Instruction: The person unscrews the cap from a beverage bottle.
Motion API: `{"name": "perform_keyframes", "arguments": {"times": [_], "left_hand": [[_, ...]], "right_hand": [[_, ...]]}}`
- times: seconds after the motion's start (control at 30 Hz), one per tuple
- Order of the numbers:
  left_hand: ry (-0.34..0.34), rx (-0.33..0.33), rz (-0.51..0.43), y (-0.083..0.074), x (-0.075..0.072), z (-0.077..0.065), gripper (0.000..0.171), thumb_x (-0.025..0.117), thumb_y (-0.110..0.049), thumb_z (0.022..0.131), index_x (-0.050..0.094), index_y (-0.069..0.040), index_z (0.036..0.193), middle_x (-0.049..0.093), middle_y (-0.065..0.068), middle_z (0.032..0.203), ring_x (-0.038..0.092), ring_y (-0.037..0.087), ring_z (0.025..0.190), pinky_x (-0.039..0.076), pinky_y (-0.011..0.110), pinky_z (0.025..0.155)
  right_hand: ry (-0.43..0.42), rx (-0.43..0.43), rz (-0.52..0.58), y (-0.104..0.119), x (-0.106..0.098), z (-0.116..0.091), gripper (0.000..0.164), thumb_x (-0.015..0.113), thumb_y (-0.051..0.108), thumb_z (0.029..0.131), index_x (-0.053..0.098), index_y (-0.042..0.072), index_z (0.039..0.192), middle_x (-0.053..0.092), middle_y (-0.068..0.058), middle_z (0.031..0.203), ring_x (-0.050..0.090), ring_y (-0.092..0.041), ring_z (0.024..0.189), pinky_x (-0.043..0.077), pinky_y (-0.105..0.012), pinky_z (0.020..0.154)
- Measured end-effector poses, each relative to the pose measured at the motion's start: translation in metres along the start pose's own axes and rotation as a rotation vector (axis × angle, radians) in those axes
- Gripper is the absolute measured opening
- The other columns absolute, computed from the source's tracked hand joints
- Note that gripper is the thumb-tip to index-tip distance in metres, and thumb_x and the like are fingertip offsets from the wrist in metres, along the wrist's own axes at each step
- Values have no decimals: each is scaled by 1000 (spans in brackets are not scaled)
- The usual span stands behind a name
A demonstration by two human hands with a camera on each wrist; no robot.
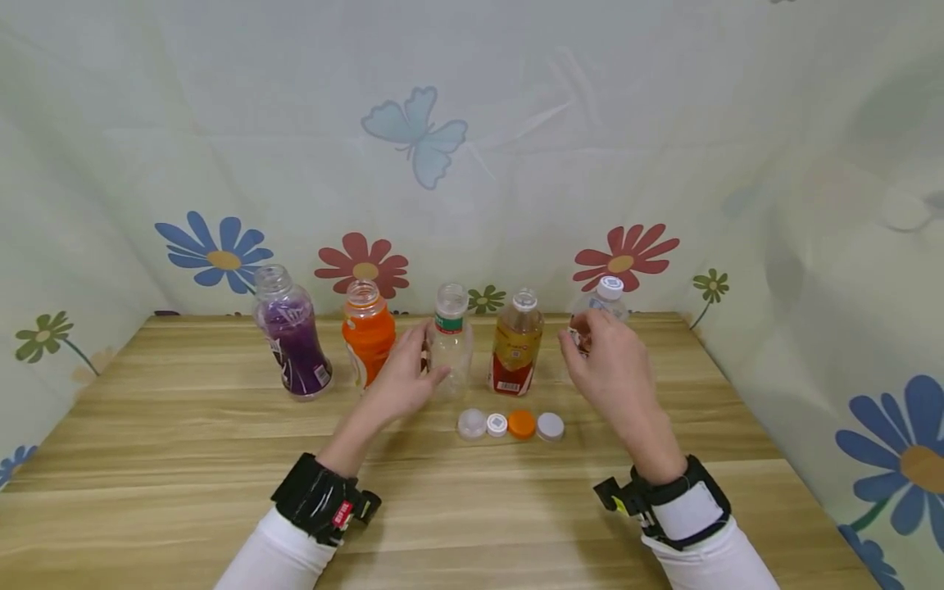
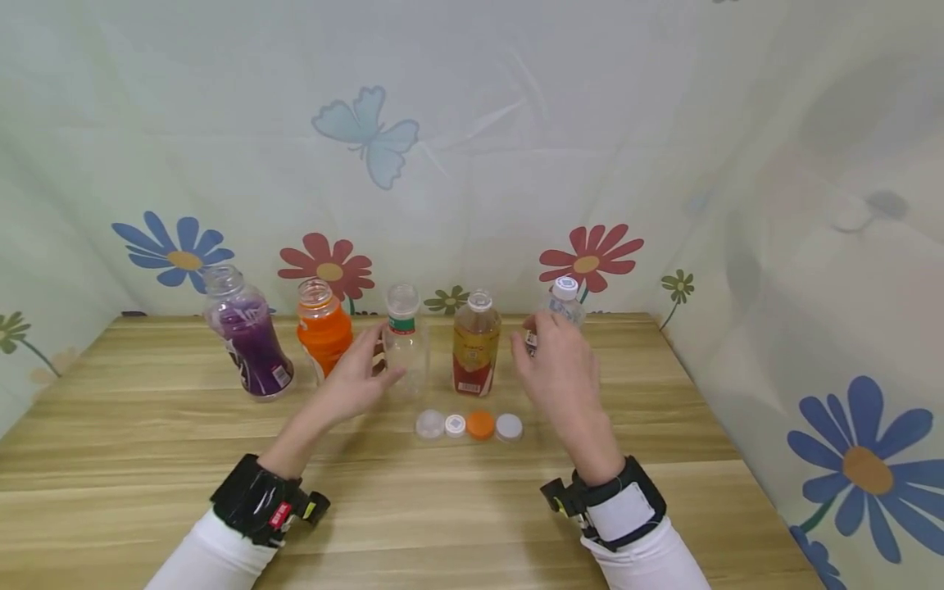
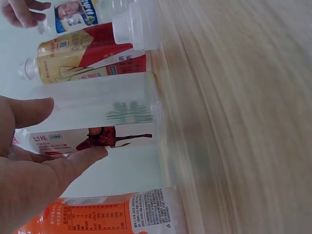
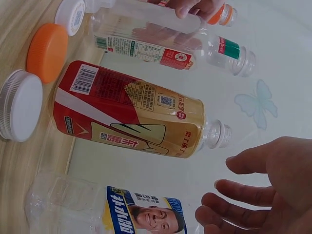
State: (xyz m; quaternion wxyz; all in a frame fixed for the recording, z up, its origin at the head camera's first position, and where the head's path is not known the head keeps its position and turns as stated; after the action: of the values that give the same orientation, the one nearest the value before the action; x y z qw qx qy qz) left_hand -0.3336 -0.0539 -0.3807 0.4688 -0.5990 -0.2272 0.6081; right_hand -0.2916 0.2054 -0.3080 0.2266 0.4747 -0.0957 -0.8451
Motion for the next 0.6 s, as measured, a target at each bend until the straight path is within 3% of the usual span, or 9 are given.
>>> {"name": "perform_keyframes", "arguments": {"times": [0.33,0.6], "left_hand": [[2,48,-40,3,-2,2,73,61,-5,103,18,3,161,36,23,156,46,39,135,43,54,108],[8,37,-28,4,-2,1,76,61,-7,103,14,3,161,32,25,159,43,41,139,41,56,110]], "right_hand": [[-166,-27,50,-3,-12,0,16,73,11,95,64,-2,95,65,-15,82,60,-30,72,53,-41,63],[-235,20,64,-9,-19,2,21,71,15,96,59,-2,93,58,-16,82,52,-29,68,40,-38,56]]}}
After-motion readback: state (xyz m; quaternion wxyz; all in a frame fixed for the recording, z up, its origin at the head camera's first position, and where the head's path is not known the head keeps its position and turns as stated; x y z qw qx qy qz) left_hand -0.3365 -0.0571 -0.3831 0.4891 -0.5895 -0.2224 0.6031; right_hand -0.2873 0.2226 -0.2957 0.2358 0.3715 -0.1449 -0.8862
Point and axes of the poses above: each hand's wrist, its own z-axis towards the middle knuckle, its own x-axis out of the palm, y = z × x, the point moved 6 cm from there along z, towards the middle knuckle
